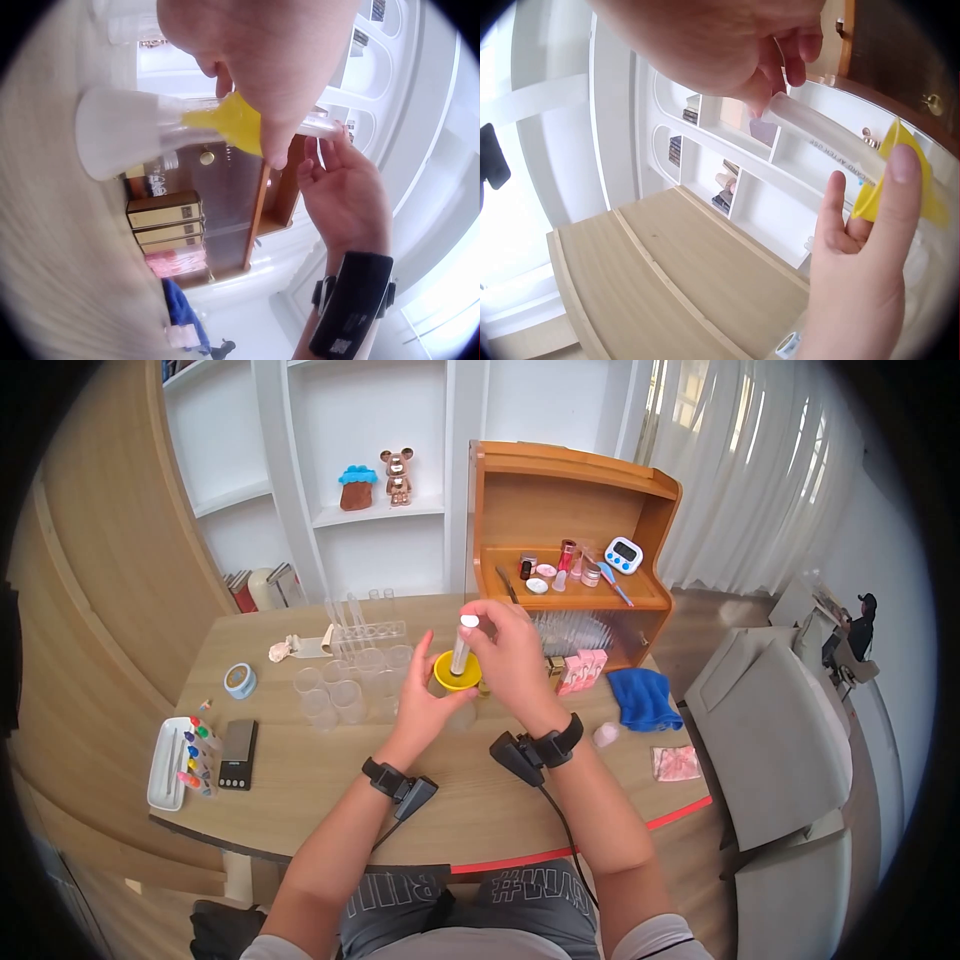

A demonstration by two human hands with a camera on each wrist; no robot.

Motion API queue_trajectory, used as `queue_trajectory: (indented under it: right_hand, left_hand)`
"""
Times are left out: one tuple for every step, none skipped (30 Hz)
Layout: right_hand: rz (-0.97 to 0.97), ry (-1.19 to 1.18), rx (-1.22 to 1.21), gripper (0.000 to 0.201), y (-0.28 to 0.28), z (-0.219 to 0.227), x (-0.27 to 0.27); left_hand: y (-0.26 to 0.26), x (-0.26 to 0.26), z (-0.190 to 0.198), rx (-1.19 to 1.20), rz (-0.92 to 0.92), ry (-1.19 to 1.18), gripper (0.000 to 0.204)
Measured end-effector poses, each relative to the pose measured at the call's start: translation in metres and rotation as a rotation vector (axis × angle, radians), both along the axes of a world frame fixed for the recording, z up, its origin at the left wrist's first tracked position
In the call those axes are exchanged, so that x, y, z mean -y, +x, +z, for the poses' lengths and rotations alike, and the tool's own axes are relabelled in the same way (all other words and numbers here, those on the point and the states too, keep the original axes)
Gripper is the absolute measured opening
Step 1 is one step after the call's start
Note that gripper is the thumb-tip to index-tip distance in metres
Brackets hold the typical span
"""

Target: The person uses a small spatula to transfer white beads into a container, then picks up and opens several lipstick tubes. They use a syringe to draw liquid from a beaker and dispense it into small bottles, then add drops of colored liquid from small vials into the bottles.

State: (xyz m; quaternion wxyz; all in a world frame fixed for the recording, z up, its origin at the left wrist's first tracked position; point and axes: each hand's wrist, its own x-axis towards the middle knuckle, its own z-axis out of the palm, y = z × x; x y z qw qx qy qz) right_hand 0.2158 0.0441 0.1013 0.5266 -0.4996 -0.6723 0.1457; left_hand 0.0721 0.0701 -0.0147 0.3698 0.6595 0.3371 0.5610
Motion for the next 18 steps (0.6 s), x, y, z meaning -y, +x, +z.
queue_trajectory:
  right_hand:
    - [0.005, 0.024, 0.023, 0.019, -0.001, 0.003, 0.001]
    - [0.01, 0.048, 0.047, 0.019, -0.002, 0.008, 0.003]
    - [0.015, 0.071, 0.071, 0.019, -0.002, 0.011, 0.004]
    - [0.011, 0.094, 0.092, 0.018, -0.002, 0.012, 0.004]
    - [0.007, 0.117, 0.114, 0.018, -0.001, 0.013, 0.004]
    - [0.003, 0.141, 0.136, 0.018, -0.001, 0.013, 0.004]
    - [0.009, 0.149, 0.164, 0.017, -0.001, 0.014, 0.005]
    - [0.017, 0.159, 0.191, 0.017, 0.0, 0.014, 0.005]
    - [0.026, 0.17, 0.219, 0.016, 0.001, 0.015, 0.005]
    - [0.026, 0.195, 0.268, 0.015, 0.001, 0.017, 0.004]
    - [0.027, 0.219, 0.316, 0.014, 0.001, 0.018, 0.004]
    - [0.029, 0.238, 0.362, 0.013, 0.0, 0.018, 0.005]
    - [0.035, 0.238, 0.377, 0.012, 0.0, 0.018, 0.006]
    - [0.038, 0.24, 0.392, 0.012, 0.001, 0.019, 0.006]
    - [0.038, 0.246, 0.408, 0.012, 0.003, 0.021, 0.005]
    - [0.029, 0.246, 0.408, 0.012, 0.004, 0.022, 0.006]
    - [0.02, 0.247, 0.408, 0.013, 0.004, 0.024, 0.006]
    - [0.013, 0.249, 0.408, 0.014, 0.004, 0.025, 0.005]
  left_hand:
    - [0.0, 0.0, 0.001, 0.002, -0.001, -0.003, 0.108]
    - [0.0, 0.0, 0.002, 0.005, -0.001, -0.005, 0.108]
    - [0.0, 0.001, 0.002, 0.008, -0.003, -0.008, 0.108]
    - [0.0, 0.001, 0.002, 0.001, 0.002, -0.008, 0.108]
    - [0.0, 0.001, 0.003, -0.005, 0.007, -0.008, 0.108]
    - [0.0, 0.001, 0.003, -0.011, 0.012, -0.008, 0.108]
    - [0.0, 0.002, 0.004, -0.007, 0.009, -0.017, 0.109]
    - [0.0, 0.003, 0.004, -0.003, 0.009, -0.025, 0.109]
    - [0.0, 0.002, 0.005, 0.002, 0.01, -0.032, 0.109]
    - [0.0, 0.001, 0.004, -0.009, 0.016, -0.014, 0.109]
    - [0.0, -0.001, 0.003, -0.021, 0.024, 0.002, 0.109]
    - [0.0, 0.0, -0.001, -0.035, 0.031, 0.012, 0.109]
    - [-0.001, 0.002, 0.0, -0.032, 0.028, 0.004, 0.109]
    - [-0.002, 0.003, 0.001, -0.029, 0.023, -0.002, 0.109]
    - [-0.001, 0.004, 0.004, -0.026, 0.016, -0.004, 0.109]
    - [0.0, 0.004, 0.006, -0.012, 0.001, -0.011, 0.109]
    - [0.0, 0.005, 0.007, 0.001, -0.013, -0.017, 0.109]
    - [0.0, 0.005, 0.007, 0.015, -0.026, -0.024, 0.11]
